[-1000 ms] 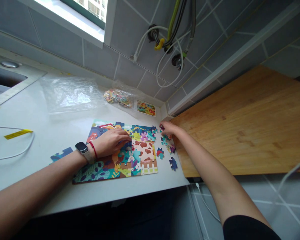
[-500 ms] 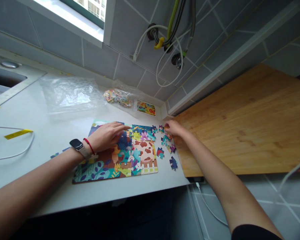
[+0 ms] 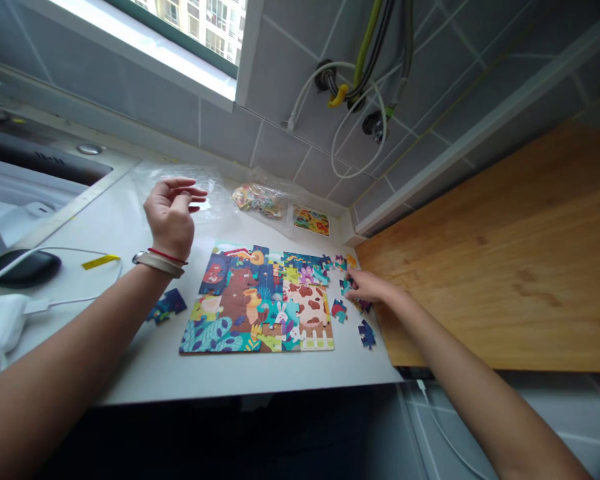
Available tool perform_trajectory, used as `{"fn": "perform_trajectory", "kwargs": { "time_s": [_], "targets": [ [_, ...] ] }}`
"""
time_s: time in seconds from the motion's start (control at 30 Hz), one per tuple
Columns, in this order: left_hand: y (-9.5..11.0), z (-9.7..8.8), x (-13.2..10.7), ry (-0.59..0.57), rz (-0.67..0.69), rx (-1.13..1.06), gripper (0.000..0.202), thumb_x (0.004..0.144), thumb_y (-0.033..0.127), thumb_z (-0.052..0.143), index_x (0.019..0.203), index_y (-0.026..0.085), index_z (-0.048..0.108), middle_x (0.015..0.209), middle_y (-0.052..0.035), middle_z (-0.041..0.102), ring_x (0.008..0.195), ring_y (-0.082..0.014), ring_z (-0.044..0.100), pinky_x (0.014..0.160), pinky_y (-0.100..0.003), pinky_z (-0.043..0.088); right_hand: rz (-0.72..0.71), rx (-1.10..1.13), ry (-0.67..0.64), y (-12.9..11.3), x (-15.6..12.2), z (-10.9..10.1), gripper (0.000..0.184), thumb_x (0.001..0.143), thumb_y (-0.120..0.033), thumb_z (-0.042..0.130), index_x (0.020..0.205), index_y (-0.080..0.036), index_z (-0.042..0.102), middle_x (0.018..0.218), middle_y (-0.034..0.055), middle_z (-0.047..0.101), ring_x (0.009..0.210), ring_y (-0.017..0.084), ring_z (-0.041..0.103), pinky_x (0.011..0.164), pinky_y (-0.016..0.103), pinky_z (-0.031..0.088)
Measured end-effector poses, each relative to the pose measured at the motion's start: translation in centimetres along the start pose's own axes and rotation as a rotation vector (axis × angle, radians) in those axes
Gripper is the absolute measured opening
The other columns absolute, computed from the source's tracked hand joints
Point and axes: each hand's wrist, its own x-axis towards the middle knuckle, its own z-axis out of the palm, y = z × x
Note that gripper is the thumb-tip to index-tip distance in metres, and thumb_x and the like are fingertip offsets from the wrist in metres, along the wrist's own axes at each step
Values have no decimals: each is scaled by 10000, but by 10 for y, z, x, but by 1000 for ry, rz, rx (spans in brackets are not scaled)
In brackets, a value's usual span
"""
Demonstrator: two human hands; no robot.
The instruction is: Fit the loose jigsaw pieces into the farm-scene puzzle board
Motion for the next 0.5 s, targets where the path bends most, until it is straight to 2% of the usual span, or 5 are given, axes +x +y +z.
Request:
{"fn": "perform_trajectory", "kwargs": {
  "time_s": [0.13, 0.2, 0.27, 0.37, 0.5],
  "targets": [
    [-2, -5, 9, -73, -95, -17, 140, 729, 153, 583, 823, 199, 677, 753, -25, 740, 627, -138, 681, 553, -227, 487, 34, -111, 32, -18, -12, -11, 327, 929, -187, 597, 1235, -108, 683, 1192, 225, 744, 1099, 338, 729, 873, 371, 531],
    [-1, -8, 13, -103, -145, -37, 131, 714, 171, 586, 807, 189, 677, 771, -36, 743, 618, -134, 682, 552, -220, 491, 42, -163, 59, -36, -22, -19, 386, 938, -170, 566, 1291, -46, 662, 1230, 300, 712, 1147, 401, 711, 917, 448, 532],
    [-1, -11, 17, -93, -181, -105, 134, 700, 193, 585, 803, 189, 670, 780, -31, 743, 606, -124, 676, 553, -210, 492, -14, -185, 99, -66, -35, -28, 448, 976, -244, 566, 1391, -81, 618, 1328, 280, 679, 1233, 402, 671, 989, 470, 516],
    [-2, -15, 23, -67, -203, -159, 154, 676, 210, 580, 800, 191, 668, 775, -18, 740, 593, -113, 660, 551, -198, 485, -359, -94, 168, -128, -56, -38, 431, 1023, -332, 564, 1422, -180, 622, 1391, 192, 671, 1267, 348, 656, 1043, 439, 508],
    [-6, -17, 23, -88, -217, -139, 160, 666, 224, 592, 796, 186, 678, 764, -12, 735, 591, -112, 654, 557, -203, 482, -786, 49, 155, -225, -60, -39, 386, 998, -342, 658, 1369, -233, 654, 1253, 114, 711, 1134, 286, 698, 916, 373, 560]
  ]
}}
